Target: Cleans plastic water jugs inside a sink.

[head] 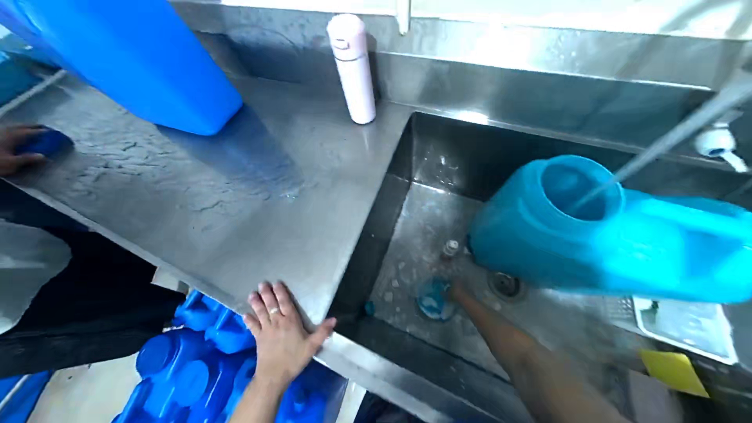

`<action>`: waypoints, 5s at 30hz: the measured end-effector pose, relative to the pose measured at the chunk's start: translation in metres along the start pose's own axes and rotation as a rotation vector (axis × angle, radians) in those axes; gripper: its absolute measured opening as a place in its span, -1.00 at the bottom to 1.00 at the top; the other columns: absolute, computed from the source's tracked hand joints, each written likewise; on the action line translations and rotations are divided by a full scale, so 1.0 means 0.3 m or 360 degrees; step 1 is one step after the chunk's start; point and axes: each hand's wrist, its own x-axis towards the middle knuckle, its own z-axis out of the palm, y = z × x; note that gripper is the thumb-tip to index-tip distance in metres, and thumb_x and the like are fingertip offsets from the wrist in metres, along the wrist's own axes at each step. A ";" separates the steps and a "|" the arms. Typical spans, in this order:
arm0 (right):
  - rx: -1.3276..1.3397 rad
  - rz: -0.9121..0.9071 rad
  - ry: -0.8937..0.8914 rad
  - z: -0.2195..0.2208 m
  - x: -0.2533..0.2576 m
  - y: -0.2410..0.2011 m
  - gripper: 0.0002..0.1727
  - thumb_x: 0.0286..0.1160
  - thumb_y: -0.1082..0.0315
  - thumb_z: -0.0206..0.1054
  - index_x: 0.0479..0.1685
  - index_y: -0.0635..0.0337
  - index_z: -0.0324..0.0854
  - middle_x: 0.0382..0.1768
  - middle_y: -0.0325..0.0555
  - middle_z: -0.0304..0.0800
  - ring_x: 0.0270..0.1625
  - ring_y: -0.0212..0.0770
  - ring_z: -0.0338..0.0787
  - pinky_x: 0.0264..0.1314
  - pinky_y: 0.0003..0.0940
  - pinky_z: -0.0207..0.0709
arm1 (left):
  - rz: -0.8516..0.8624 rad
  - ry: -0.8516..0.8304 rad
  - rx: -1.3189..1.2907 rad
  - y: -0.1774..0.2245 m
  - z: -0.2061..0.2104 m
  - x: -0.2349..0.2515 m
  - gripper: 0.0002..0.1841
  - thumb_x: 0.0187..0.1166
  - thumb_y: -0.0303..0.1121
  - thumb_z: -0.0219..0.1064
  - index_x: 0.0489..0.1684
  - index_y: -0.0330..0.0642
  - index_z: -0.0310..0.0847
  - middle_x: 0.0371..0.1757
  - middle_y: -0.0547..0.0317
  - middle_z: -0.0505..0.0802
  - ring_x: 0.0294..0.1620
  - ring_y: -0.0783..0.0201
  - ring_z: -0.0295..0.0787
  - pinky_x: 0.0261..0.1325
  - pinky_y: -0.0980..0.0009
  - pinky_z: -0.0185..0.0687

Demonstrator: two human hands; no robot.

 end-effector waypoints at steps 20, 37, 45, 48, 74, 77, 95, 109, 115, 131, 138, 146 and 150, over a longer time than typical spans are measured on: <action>0.0008 -0.0517 0.1504 -0.915 -0.903 -0.250 -0.47 0.42 0.55 0.44 0.44 0.35 0.55 0.21 0.43 0.73 0.25 0.38 0.74 0.32 0.38 0.53 | 0.1049 -0.0980 -0.0418 0.727 0.070 0.557 -0.07 0.49 -0.29 0.52 0.83 -0.44 0.01 0.85 -0.54 -0.02 0.86 -0.47 -0.14 0.82 -0.30 -0.14; -0.0468 -0.0777 0.1414 -1.005 -0.738 -0.202 -0.51 0.39 0.61 0.39 0.39 0.46 0.58 0.49 0.49 0.46 0.54 0.47 0.48 0.50 0.35 0.42 | 0.1661 -0.0430 0.0054 1.276 -0.111 0.327 -0.26 0.61 -0.14 0.41 0.63 -0.53 0.30 0.73 -0.45 0.35 0.85 -0.28 0.08 0.83 -0.15 -0.07; 0.0607 -0.0820 0.1063 -1.018 -0.758 -0.199 -0.65 0.82 0.42 0.05 0.33 0.48 0.57 0.14 0.31 0.77 0.15 0.04 0.78 0.30 -0.04 0.59 | 0.1945 -0.0567 0.0097 1.360 -0.053 0.293 -0.65 0.82 -0.42 0.04 0.20 -0.50 0.68 0.30 -0.41 0.74 0.48 -0.33 0.58 0.60 -0.19 0.30; 0.1169 -0.1291 0.1460 -0.956 -0.897 -0.224 -0.62 0.85 0.40 0.00 0.37 0.48 0.55 0.17 0.26 0.77 0.12 -0.07 0.79 0.27 -0.16 0.64 | 0.1485 -0.0693 -0.0740 1.411 -0.092 0.278 -0.66 0.80 -0.46 0.06 0.19 -0.63 0.63 0.23 -0.45 0.75 0.39 -0.20 0.66 0.56 -0.07 0.40; 0.0917 -0.0827 0.1458 -0.998 -0.840 -0.093 -0.52 0.79 0.38 0.13 0.58 0.46 0.34 0.49 0.40 0.51 0.53 0.18 0.55 0.56 0.07 0.40 | 0.0631 -0.0666 -0.1587 1.433 -0.091 0.378 -0.61 0.77 -0.62 -0.17 0.36 -0.40 0.54 0.26 -0.27 0.69 0.21 0.05 0.64 0.29 0.09 0.52; 0.1131 -0.0687 0.1383 -0.972 -0.843 -0.167 -0.56 0.90 0.37 -0.09 0.52 0.42 0.50 0.40 0.41 0.63 0.49 0.22 0.61 0.56 0.11 0.38 | 0.1050 -0.0508 -0.0522 1.490 -0.071 0.370 -0.61 0.61 -0.63 0.17 0.38 -0.36 0.64 0.66 -0.36 0.48 0.68 -0.34 0.38 0.62 -0.30 0.29; 0.1219 -0.0744 0.1040 -0.969 -0.796 -0.226 -0.45 0.91 0.12 -0.04 0.58 0.42 0.38 0.49 0.35 0.52 0.48 0.15 0.59 0.50 0.10 0.47 | 0.0696 -0.0398 -0.1626 1.418 -0.184 0.279 -0.34 0.59 -0.43 0.29 0.68 -0.42 0.11 0.47 -0.26 0.60 0.40 0.08 0.67 0.41 0.18 0.64; -0.0464 -0.0876 0.0043 -0.181 -0.451 0.153 -0.40 0.48 0.63 0.33 0.60 0.41 0.43 0.67 0.37 0.34 0.70 0.44 0.32 0.64 0.36 0.24 | 0.1812 -0.0671 -0.0223 1.699 -0.220 0.409 -0.59 0.52 -0.67 0.26 0.31 -0.22 0.73 0.31 -0.26 0.80 0.42 -0.22 0.68 0.46 -0.23 0.47; -0.0224 -0.0308 -0.0165 0.069 -0.137 0.450 -0.47 0.90 0.25 -0.06 0.61 0.48 0.38 0.67 0.42 0.35 0.80 0.36 0.19 0.86 0.23 -0.19 | 0.1846 0.0237 -0.0236 1.156 -0.237 0.489 -0.58 0.35 -0.75 0.30 0.20 -0.33 0.73 0.09 -0.34 0.80 0.16 -0.33 0.78 0.14 -0.30 0.65; -0.0520 -0.0364 -0.0197 0.015 -0.271 0.565 -0.53 0.89 0.35 -0.06 0.52 0.54 0.45 0.59 0.44 0.45 0.75 0.36 0.30 0.85 0.21 -0.11 | 0.0904 0.0252 -0.0346 0.645 0.013 0.444 -0.36 0.37 -0.35 0.52 0.44 -0.54 0.54 0.66 -0.78 0.26 0.68 -0.74 0.11 0.64 -0.48 0.08; -0.0517 -0.0774 -0.0335 -0.083 -0.309 0.460 -0.38 0.42 0.61 0.41 0.56 0.41 0.45 0.44 0.51 0.55 0.52 0.51 0.53 0.52 0.46 0.36 | 0.1118 -0.0352 -0.0684 0.996 -0.005 0.340 -0.50 0.55 -0.33 0.42 0.40 -0.47 0.59 0.66 -0.52 0.40 0.65 -0.36 0.40 0.64 -0.15 0.33; -0.0858 -0.0590 -0.0452 0.031 -0.222 0.801 -0.56 0.81 0.34 0.10 0.45 0.50 0.54 0.44 0.52 0.59 0.54 0.53 0.52 0.61 0.47 0.23 | 0.0915 -0.0538 -0.0881 0.993 0.104 0.165 -0.54 0.50 -0.48 0.42 0.36 -0.56 0.58 0.64 -0.54 0.41 0.64 -0.26 0.44 0.60 0.03 0.44; -0.0742 -0.0557 -0.0474 -0.029 -0.315 0.734 -0.55 0.84 0.39 0.02 0.55 0.47 0.46 0.61 0.42 0.43 0.70 0.43 0.36 0.69 0.37 0.18 | 0.0776 -0.0499 -0.0882 0.958 0.019 0.183 -0.58 0.61 -0.48 0.31 0.39 -0.57 0.53 0.53 -0.50 0.55 0.51 -0.22 0.57 0.51 0.05 0.50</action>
